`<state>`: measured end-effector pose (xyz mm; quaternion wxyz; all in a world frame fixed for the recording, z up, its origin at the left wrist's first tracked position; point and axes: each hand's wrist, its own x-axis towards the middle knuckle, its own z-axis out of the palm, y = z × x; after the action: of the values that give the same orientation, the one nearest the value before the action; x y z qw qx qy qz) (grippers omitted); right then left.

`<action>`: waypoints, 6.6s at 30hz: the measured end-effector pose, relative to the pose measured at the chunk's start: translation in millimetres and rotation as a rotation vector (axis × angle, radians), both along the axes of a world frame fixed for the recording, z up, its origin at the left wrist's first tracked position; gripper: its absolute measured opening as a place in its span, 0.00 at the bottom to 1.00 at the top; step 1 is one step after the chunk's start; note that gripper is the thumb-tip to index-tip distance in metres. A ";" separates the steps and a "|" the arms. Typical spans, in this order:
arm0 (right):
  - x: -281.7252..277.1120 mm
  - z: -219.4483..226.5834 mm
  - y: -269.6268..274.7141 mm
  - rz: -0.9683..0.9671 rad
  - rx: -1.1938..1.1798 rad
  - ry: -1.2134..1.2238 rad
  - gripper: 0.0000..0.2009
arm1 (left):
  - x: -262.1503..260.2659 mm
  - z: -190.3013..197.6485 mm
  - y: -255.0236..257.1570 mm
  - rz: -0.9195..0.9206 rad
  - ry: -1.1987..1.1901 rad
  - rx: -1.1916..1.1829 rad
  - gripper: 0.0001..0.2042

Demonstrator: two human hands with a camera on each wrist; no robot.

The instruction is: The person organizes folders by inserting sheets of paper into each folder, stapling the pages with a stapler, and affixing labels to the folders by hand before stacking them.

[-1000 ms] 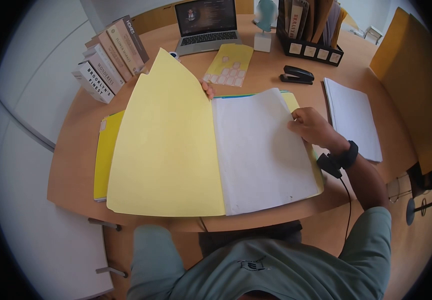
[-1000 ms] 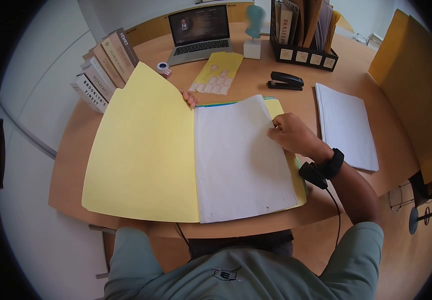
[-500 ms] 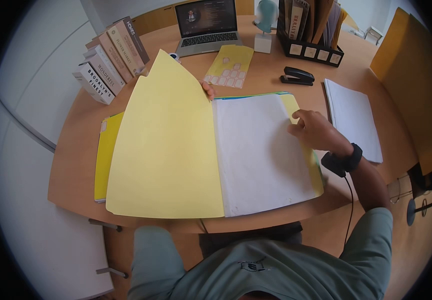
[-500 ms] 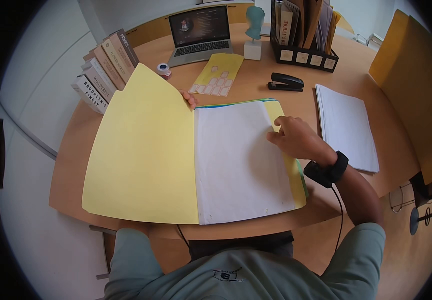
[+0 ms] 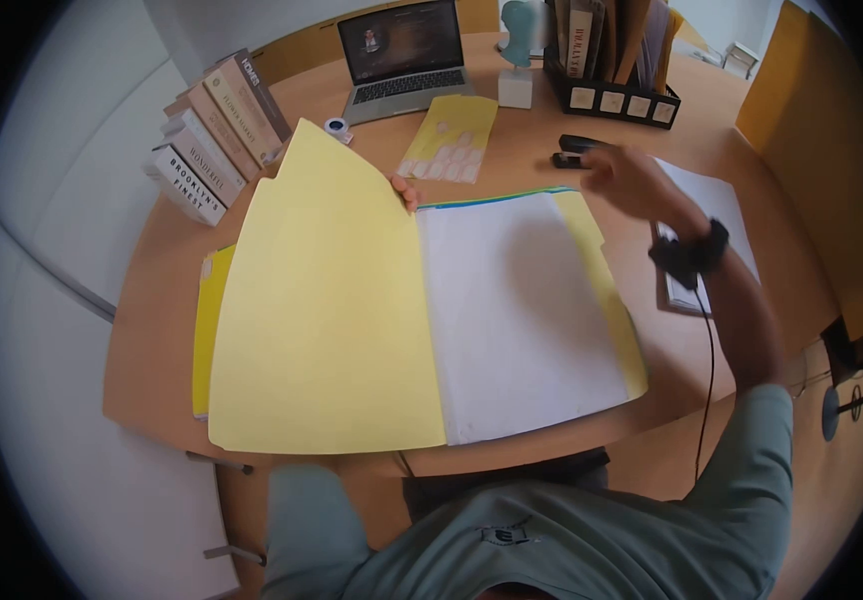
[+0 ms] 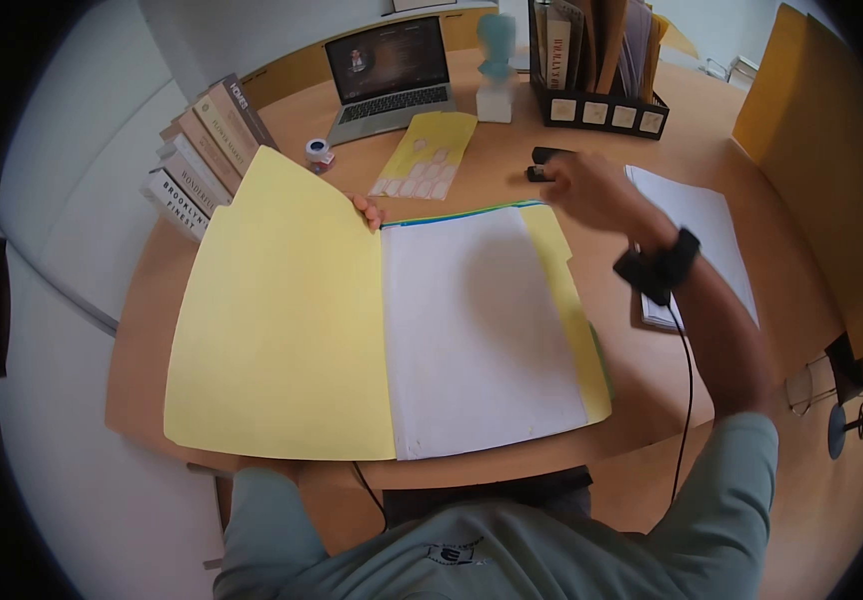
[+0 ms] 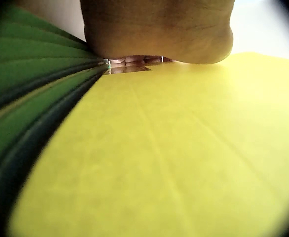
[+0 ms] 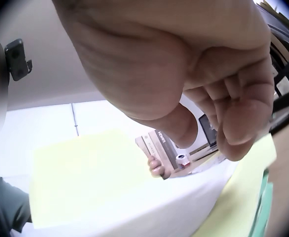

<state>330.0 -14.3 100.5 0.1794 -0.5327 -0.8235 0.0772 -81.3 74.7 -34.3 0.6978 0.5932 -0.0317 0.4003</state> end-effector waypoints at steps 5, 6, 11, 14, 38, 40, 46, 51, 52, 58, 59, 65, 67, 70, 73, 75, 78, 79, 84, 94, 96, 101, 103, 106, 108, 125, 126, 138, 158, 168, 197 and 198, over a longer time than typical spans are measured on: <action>33.2 -41.4 119.8 0.054 0.079 -0.061 0.26 | 2.3 8.4 -1.4 -0.021 0.007 0.015 0.19; 33.3 -49.0 132.8 0.054 0.074 -0.153 0.28 | 2.6 10.3 -2.0 -0.020 0.011 0.017 0.19; 22.2 -66.6 142.7 0.044 0.058 -0.206 0.21 | 3.3 17.1 -8.6 -0.031 0.017 0.031 0.19; 16.8 -64.2 136.6 0.107 0.334 -0.140 0.19 | 4.3 20.5 -6.1 -0.035 0.015 0.030 0.20; -100.6 -19.6 52.3 0.507 -0.130 -0.245 0.23 | 14.6 29.4 -4.9 -0.102 0.020 0.064 0.20; -100.2 -25.7 53.7 0.522 -0.101 -0.210 0.21 | 13.8 28.7 -5.6 -0.109 0.012 0.063 0.20; -100.8 -49.4 54.7 0.520 0.035 -0.187 0.17 | 11.8 18.2 -3.4 -0.142 -0.016 0.056 0.20; -104.9 -53.4 48.2 0.450 0.069 -0.283 0.19 | 7.5 7.9 4.3 -0.182 -0.037 0.045 0.20; -104.2 -55.2 47.7 0.455 0.085 -0.272 0.19 | 7.0 7.5 4.6 -0.173 -0.035 0.048 0.20; -101.1 -66.8 50.2 0.496 0.203 -0.199 0.13 | 13.8 13.3 -6.6 0.012 0.018 0.015 0.19; -101.2 -62.5 49.9 0.487 0.174 -0.217 0.13 | 15.6 14.4 -6.2 0.015 0.016 0.018 0.18; -93.5 -38.6 51.5 0.453 0.213 -0.285 0.17 | 16.0 14.9 -8.2 0.076 0.031 0.041 0.17; -87.1 -41.1 61.6 0.407 0.258 -0.279 0.15 | 16.4 14.4 -11.5 0.113 0.040 0.040 0.17; -71.2 -45.2 83.7 0.294 0.257 -0.282 0.16 | 19.0 12.3 -14.5 0.199 0.052 0.040 0.17; -47.6 -47.3 100.9 0.191 0.251 -0.313 0.16 | 21.9 10.6 -20.0 0.364 0.068 0.026 0.17; -30.8 -61.9 118.5 0.121 0.256 -0.338 0.15 | 22.9 4.8 -24.7 0.592 0.128 0.009 0.17; -13.4 -67.5 128.9 0.030 0.186 -0.347 0.13 | 41.0 8.0 -38.9 1.002 0.368 0.057 0.18; -9.0 -69.9 129.3 0.002 0.147 -0.345 0.13 | 62.9 26.0 -55.2 1.145 0.442 0.168 0.17; 4.9 -57.7 139.2 0.050 0.203 -0.181 0.11 | 69.6 38.6 -67.2 1.376 0.829 0.128 0.12; -90.6 -8.9 133.3 0.357 -0.264 0.116 0.09 | 46.8 34.3 -97.1 1.223 1.149 0.246 0.21; -112.2 -30.3 140.6 0.384 -0.273 0.094 0.09 | 39.4 16.7 -86.0 1.154 0.992 0.262 0.18; -148.5 -78.2 168.0 0.312 -0.163 -0.004 0.11 | 41.7 9.8 -83.2 1.124 0.751 0.132 0.11; -150.2 -90.3 175.7 0.272 -0.160 -0.006 0.11 | 43.5 7.8 -81.0 1.183 0.732 0.093 0.10; -149.0 -105.2 190.7 0.287 -0.241 -0.015 0.11 | 52.9 3.1 -81.7 1.208 0.504 -0.046 0.09; -144.6 -113.6 200.4 0.317 -0.299 0.027 0.10 | 53.2 9.5 -85.8 1.206 0.548 -0.056 0.08; -156.4 -67.5 134.3 0.434 -0.167 0.212 0.09 | 54.4 13.7 -89.1 1.207 0.448 -0.034 0.08; -161.7 -57.3 116.4 0.475 -0.183 0.275 0.10 | 54.4 13.5 -88.3 1.215 0.428 -0.022 0.08; -188.9 -60.0 49.2 0.530 -0.079 0.350 0.11 | 60.3 29.6 -98.7 1.117 0.330 -0.204 0.06; -155.3 -43.2 62.6 0.458 0.059 0.318 0.08 | 67.9 37.4 -99.1 0.963 0.650 0.058 0.07; -127.3 -2.2 62.5 0.324 0.279 0.569 0.10 | 97.4 82.8 -145.1 0.937 0.683 -0.044 0.11; -106.7 39.4 28.2 0.412 0.362 0.750 0.13 | -281.7 61.6 -242.0 1.700 1.590 -0.116 0.11; -106.0 39.9 26.9 0.410 0.359 0.751 0.13 | -263.1 71.7 -236.0 1.767 1.539 -0.061 0.11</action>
<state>223.9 12.6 140.4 0.5356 -0.2548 -0.7901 0.1549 -344.4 -161.4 37.4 0.0265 0.4779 0.8315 0.2821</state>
